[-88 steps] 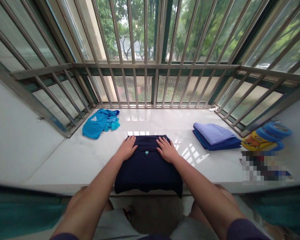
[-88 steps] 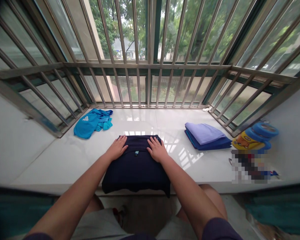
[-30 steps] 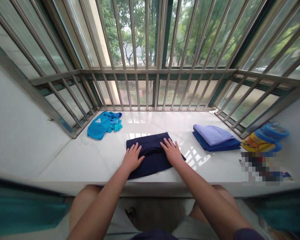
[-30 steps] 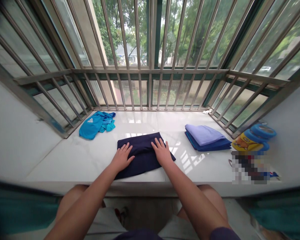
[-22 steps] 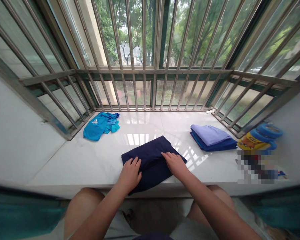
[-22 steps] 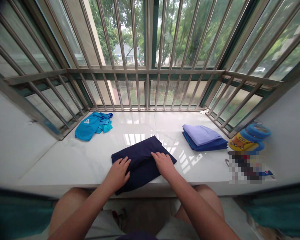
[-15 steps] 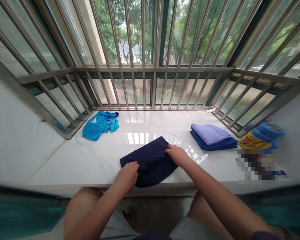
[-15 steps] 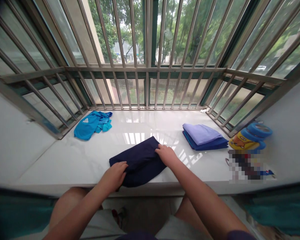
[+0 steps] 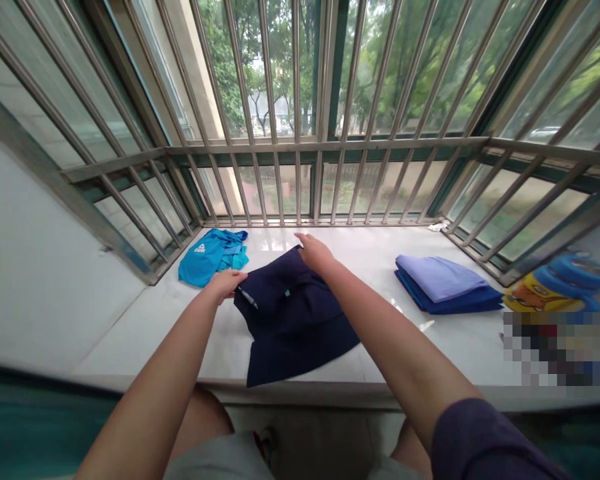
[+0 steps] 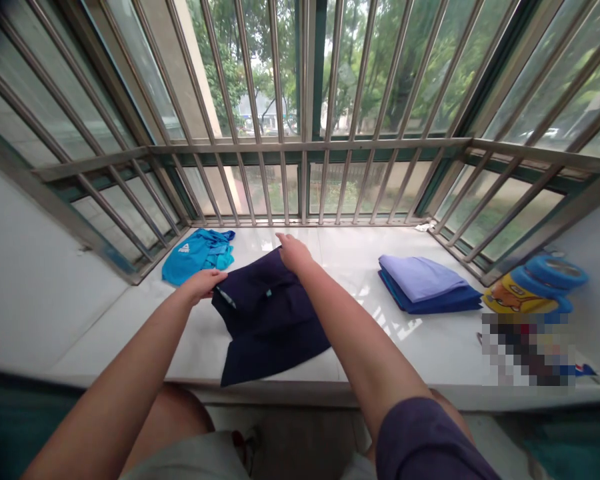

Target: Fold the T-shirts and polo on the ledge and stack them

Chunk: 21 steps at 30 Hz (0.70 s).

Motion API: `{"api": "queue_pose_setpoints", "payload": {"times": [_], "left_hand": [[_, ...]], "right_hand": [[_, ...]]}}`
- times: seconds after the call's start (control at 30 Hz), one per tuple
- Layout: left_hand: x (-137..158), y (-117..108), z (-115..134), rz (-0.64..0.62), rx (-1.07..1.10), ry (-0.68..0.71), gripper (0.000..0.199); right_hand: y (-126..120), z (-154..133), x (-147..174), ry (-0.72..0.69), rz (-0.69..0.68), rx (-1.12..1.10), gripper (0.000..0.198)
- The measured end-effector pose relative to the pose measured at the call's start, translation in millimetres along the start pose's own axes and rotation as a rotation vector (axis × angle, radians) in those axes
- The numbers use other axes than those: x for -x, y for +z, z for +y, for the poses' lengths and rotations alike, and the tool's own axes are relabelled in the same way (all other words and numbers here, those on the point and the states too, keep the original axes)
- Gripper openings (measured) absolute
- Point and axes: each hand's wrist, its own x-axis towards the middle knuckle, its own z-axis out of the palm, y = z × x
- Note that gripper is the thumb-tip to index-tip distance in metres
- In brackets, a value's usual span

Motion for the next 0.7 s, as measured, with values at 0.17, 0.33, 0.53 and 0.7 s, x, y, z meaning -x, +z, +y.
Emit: {"api": "queue_pose_setpoints", "payload": {"times": [0.17,0.33,0.53,0.7], "left_hand": [[-18,-4,-35,0.230,-0.214,0.177,0.045],[-11,36,-67,0.087,-0.346,0.392,0.049],[57,89,-89,0.207,-0.727,0.503,0.056],[144,124,-91,0.187,-0.771,0.561,0.065]], "right_hand": [[64,-52,87,-0.050,-0.036,-0.039,0.057],[131,-43,189,-0.122,-0.182,-0.133,0.069],[109,77,228,-0.246,-0.211,-0.209,0.053],[68,171,248,0.073,-0.168,-0.010,0.051]]}}
